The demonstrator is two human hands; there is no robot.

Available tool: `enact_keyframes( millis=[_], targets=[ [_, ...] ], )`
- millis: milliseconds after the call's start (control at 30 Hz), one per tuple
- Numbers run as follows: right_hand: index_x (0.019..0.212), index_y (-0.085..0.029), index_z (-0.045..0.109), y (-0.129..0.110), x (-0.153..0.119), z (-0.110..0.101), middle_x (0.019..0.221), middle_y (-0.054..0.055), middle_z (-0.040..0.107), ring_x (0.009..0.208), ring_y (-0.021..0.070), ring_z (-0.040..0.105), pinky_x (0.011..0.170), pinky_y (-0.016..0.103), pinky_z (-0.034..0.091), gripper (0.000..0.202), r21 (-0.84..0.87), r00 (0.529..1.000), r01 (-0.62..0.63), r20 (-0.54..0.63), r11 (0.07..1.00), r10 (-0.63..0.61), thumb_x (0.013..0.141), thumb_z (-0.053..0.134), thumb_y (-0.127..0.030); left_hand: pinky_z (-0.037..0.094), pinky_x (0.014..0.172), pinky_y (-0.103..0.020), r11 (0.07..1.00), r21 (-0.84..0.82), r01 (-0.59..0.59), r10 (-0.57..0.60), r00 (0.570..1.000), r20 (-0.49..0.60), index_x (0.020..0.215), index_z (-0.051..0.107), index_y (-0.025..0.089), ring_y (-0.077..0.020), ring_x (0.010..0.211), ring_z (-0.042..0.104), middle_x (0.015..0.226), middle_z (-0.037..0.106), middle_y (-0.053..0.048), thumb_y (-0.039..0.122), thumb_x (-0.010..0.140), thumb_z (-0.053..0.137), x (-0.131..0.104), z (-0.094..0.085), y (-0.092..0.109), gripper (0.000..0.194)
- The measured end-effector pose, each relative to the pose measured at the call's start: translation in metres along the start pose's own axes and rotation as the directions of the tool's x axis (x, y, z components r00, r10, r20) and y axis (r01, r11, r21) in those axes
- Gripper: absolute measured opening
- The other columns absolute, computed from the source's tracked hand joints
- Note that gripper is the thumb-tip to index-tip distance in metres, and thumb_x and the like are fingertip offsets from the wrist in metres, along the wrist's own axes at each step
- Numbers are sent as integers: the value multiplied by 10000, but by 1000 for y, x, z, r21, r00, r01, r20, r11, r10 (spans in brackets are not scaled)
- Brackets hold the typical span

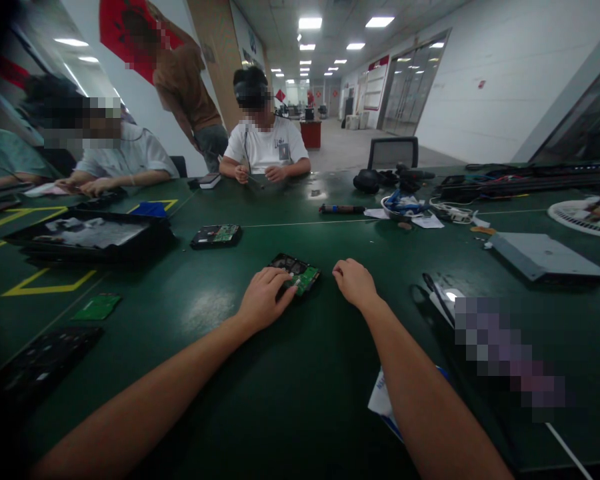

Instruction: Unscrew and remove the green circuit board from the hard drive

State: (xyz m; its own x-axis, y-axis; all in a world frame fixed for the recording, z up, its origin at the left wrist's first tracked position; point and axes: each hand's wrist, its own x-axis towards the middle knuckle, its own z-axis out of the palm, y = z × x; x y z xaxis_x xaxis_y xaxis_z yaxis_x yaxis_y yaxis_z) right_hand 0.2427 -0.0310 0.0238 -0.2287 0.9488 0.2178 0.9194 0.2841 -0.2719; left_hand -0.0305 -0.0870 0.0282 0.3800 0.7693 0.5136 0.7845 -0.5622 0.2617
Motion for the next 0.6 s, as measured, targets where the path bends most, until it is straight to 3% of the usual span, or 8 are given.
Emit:
enact_keyframes(
  millis=[133, 233, 333, 500, 600],
  targets=[
    [1041, -238, 707, 7, -2, -1, 1051, 63, 698, 939, 195, 639, 853, 325, 460, 247, 56, 1000, 21, 5, 998, -21, 1024, 493, -358, 484, 1029, -483, 972, 5, 233, -232, 968, -94, 1203, 652, 210, -307, 1189, 583, 1223, 660, -123, 393, 984, 562, 4, 4, -38, 298],
    [1105, -237, 706, 16, -2, -2, 1077, 76, 716, 986, 203, 651, 887, 329, 457, 286, 70, 999, -36, -26, 997, 38, 1039, 443, -327, 500, 1024, -469, 928, -87, 363, -370, 924, -100, 1210, 645, 184, -295, 1156, 614, 1187, 676, -134, 384, 1001, 526, 4, 9, -58, 313],
    [1093, -232, 719, 24, -3, -6, 1084, 79, 734, 992, 216, 664, 875, 340, 461, 275, 71, 996, -86, -17, 994, 88, 1019, 464, -303, 508, 1019, -455, 924, -136, 357, -368, 927, -69, 1232, 639, 189, -284, 1136, 636, 1182, 695, -124, 374, 1002, 522, 3, 12, -62, 317],
    [1003, -237, 743, 22, -8, -17, 969, 39, 755, 884, 205, 687, 782, 325, 488, 267, 204, 995, -43, 101, 978, 23, 888, 689, -471, 510, 1035, -442, 949, -137, 284, -294, 954, -59, 1255, 642, 205, -278, 1148, 638, 1211, 693, -111, 327, 973, 558, 3, 14, -56, 318],
    [971, -230, 748, 19, -10, -19, 944, 34, 755, 857, 193, 687, 769, 316, 491, 204, 218, 994, -38, 110, 975, 14, 847, 735, -392, 514, 1041, -434, 946, -154, 286, -298, 952, -63, 1257, 643, 213, -269, 1147, 643, 1211, 694, -104, 291, 968, 549, 3, 14, -56, 314]
  ],
)
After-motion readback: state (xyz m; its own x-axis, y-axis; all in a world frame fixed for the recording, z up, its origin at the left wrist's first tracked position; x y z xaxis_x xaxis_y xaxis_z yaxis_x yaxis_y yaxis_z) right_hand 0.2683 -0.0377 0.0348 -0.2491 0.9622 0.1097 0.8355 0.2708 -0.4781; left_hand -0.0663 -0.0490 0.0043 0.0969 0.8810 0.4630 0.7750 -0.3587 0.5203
